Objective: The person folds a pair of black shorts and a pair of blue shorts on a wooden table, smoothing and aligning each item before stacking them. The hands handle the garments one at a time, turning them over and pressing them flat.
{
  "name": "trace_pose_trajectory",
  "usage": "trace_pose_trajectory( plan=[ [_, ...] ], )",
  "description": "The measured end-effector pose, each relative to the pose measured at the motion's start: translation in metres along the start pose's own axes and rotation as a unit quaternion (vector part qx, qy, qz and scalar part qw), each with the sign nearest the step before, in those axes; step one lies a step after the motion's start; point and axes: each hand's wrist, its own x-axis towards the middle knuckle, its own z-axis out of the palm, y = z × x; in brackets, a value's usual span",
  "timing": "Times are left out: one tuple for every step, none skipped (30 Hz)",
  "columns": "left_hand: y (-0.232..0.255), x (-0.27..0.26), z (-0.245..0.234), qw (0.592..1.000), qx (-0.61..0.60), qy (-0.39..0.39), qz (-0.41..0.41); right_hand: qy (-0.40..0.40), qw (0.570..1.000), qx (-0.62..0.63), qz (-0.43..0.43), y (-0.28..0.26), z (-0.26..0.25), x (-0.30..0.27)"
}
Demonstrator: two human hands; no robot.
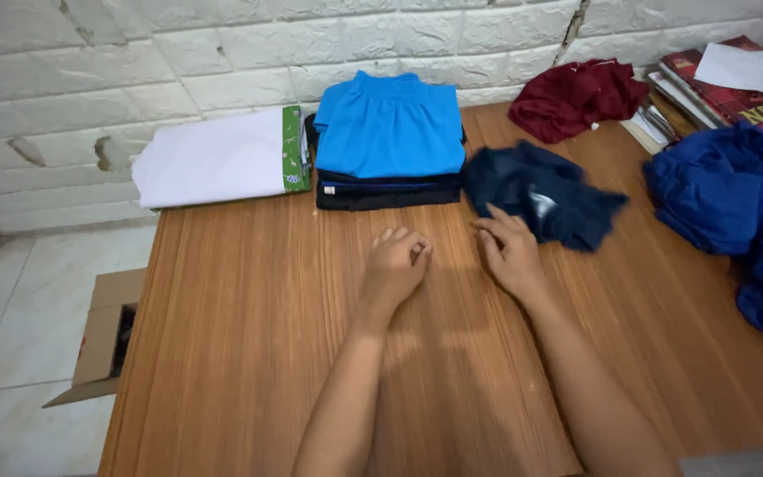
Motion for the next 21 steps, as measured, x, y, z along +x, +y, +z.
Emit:
trace_pose_trajectory(
  plan=[
    [-0.003, 0.0, 0.003, 1.0, -0.001, 0.014, 0.014, -0.022, 0.997, 0.067, -0.012, -0.015, -0.004, 0.004],
    [-0.003, -0.001, 0.003, 1.0, 0.0, 0.014, 0.012, -0.023, 0.997, 0.069, -0.011, -0.019, -0.012, 0.009],
    [-0.003, -0.001, 0.003, 1.0, 0.005, 0.022, 0.015, 0.084, 0.995, 0.023, -0.044, -0.024, -0.02, 0.015],
    [-0.003, 0.0, 0.004, 0.999, 0.009, 0.029, 0.02, 0.19, 0.978, -0.025, -0.078, -0.028, -0.028, 0.02],
    [-0.006, 0.0, 0.006, 0.999, 0.009, 0.029, 0.02, 0.19, 0.978, -0.025, -0.077, -0.014, -0.04, 0.021],
    [-0.007, 0.0, 0.008, 0.999, 0.009, 0.041, 0.03, 0.236, 0.964, -0.121, 0.004, 0.0, -0.054, 0.02],
    [-0.009, 0.0, 0.011, 0.998, 0.009, 0.053, 0.041, 0.278, 0.932, -0.215, 0.084, 0.015, -0.068, 0.018],
    [-0.011, -0.001, 0.013, 0.998, 0.009, 0.049, 0.043, 0.279, 0.931, -0.217, 0.088, 0.054, -0.077, 0.005],
    [-0.012, -0.001, 0.015, 0.997, 0.015, 0.053, 0.048, 0.271, 0.892, -0.306, 0.192, 0.093, -0.086, -0.008],
    [-0.014, 0.0, 0.015, 0.996, 0.022, 0.061, 0.053, 0.259, 0.837, -0.385, 0.291, 0.132, -0.094, -0.017],
    [-0.013, 0.001, 0.013, 0.996, 0.023, 0.06, 0.055, 0.26, 0.836, -0.385, 0.292, 0.142, -0.096, -0.025],
    [-0.012, 0.0, 0.012, 0.995, 0.021, 0.067, 0.065, 0.207, 0.845, -0.362, 0.335, 0.154, -0.099, -0.032],
    [-0.01, -0.001, 0.011, 0.994, 0.018, 0.074, 0.075, 0.151, 0.851, -0.336, 0.375, 0.166, -0.102, -0.038],
    [-0.009, -0.001, 0.01, 0.994, 0.018, 0.074, 0.072, 0.148, 0.851, -0.337, 0.374, 0.142, -0.1, -0.032],
    [-0.008, -0.002, 0.009, 0.996, 0.017, 0.066, 0.06, 0.164, 0.871, -0.348, 0.306, 0.119, -0.098, -0.025],
    [-0.006, 0.0, 0.008, 0.997, 0.016, 0.058, 0.051, 0.182, 0.885, -0.357, 0.237, 0.095, -0.096, -0.017],
    [-0.004, -0.001, 0.007, 0.997, 0.016, 0.057, 0.051, 0.182, 0.885, -0.358, 0.237, 0.086, -0.089, -0.013],
    [-0.003, -0.001, 0.005, 0.997, 0.018, 0.058, 0.054, 0.235, 0.905, -0.322, 0.147, 0.078, -0.081, -0.006],
    [-0.001, -0.001, 0.003, 0.996, 0.02, 0.059, 0.057, 0.284, 0.915, -0.281, 0.053, 0.07, -0.073, 0.0],
    [0.007, 0.0, -0.006, 0.997, 0.02, 0.06, 0.054, 0.282, 0.916, -0.28, 0.052, 0.039, -0.072, 0.006],
    [0.016, 0.0, -0.015, 0.999, -0.047, 0.01, -0.021, 0.277, 0.935, -0.221, 0.023, 0.008, -0.072, 0.011]
  ],
)
